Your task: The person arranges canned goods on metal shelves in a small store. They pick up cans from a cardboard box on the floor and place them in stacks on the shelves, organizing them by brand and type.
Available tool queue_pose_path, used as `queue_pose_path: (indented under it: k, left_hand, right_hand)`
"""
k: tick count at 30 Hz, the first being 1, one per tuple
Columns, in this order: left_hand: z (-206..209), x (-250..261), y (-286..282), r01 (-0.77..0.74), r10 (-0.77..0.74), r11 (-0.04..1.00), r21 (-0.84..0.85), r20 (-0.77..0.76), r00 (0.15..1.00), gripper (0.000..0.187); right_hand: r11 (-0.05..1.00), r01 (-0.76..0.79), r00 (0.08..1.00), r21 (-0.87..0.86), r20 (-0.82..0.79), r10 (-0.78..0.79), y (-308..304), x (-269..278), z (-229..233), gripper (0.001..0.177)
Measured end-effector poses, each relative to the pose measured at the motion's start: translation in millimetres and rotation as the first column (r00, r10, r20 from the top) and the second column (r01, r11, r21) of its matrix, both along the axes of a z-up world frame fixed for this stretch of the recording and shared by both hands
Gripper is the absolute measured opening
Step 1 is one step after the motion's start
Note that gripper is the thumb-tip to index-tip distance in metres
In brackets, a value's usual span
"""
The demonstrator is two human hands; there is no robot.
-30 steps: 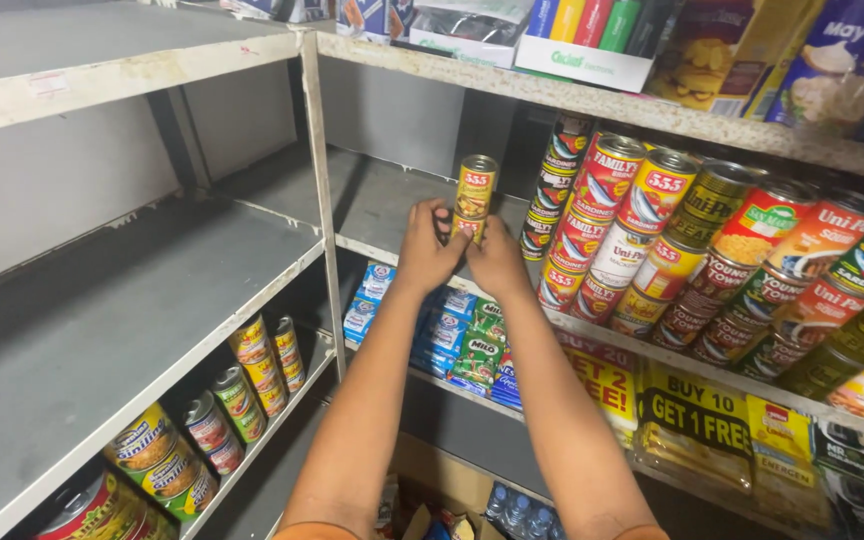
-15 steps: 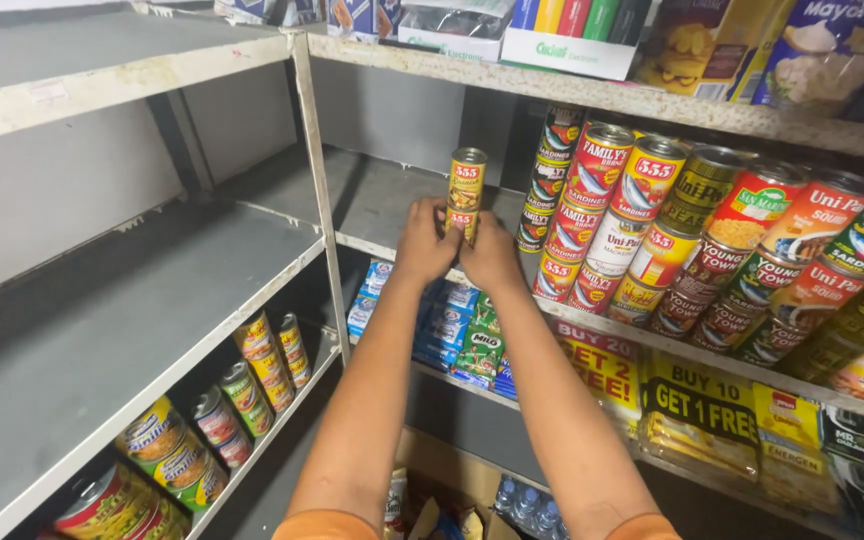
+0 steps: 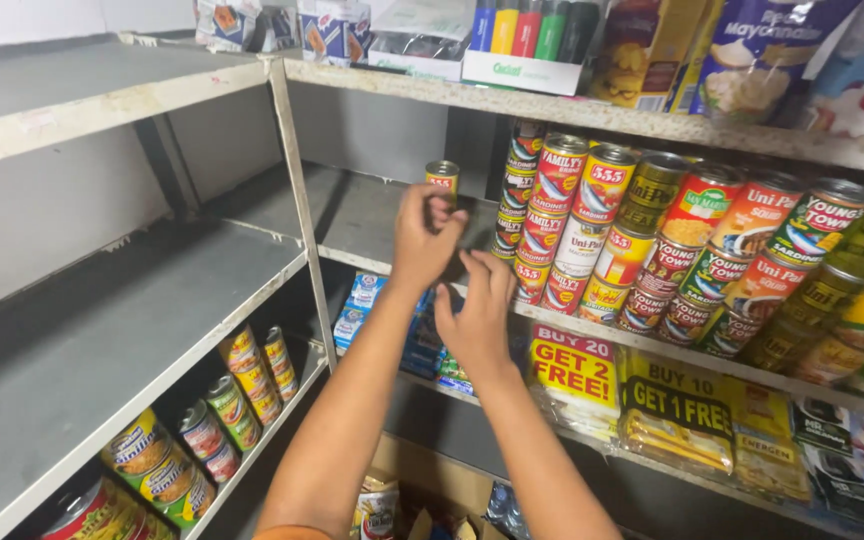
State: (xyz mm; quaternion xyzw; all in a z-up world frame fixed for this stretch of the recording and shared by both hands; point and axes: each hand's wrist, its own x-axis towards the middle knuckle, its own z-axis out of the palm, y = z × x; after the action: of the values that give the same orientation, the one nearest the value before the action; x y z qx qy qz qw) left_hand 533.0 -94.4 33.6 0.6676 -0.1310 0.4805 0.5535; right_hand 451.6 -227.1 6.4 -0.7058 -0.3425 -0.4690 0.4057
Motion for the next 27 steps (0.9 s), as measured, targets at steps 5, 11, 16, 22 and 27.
queue_pose_path:
  k: [5,11,16,22,27]
  left_hand:
    - [59,-13,-58,0.212,-0.199,0.945,0.251,-0.075,0.977,0.062]
    - [63,7,-76,0.178,-0.115,0.925,0.336,-0.198,0.973,0.065]
    - [72,-13,-79,0.106,-0.010,0.925,0.364,-0.256,0.967,0.053]
    - [72,-41,-70,-0.016,0.041,0.944,0.330,-0.068,0.997,0.051]
    - [64,-84,-45,-0.149,0.139,0.928,0.341,0.056,0.989,0.050]
  right_hand:
    - [0.990,0.101,0.995,0.099,0.015,-0.103,-21,-7,7,0.063]
    - [0.995,0.085,0.996,0.060,-0.006,-0.085,-47,-3,18,0.072]
    - [0.998,0.063,0.998,-0.002,-0.010,-0.063,-55,4,17,0.077]
    - [1.000,-0.026,0.998,0.018,0.049,0.025,-53,-7,29,0.075]
    - [0.992,-0.088,0.990,0.094,0.118,0.077,-32,-6,21,0.069]
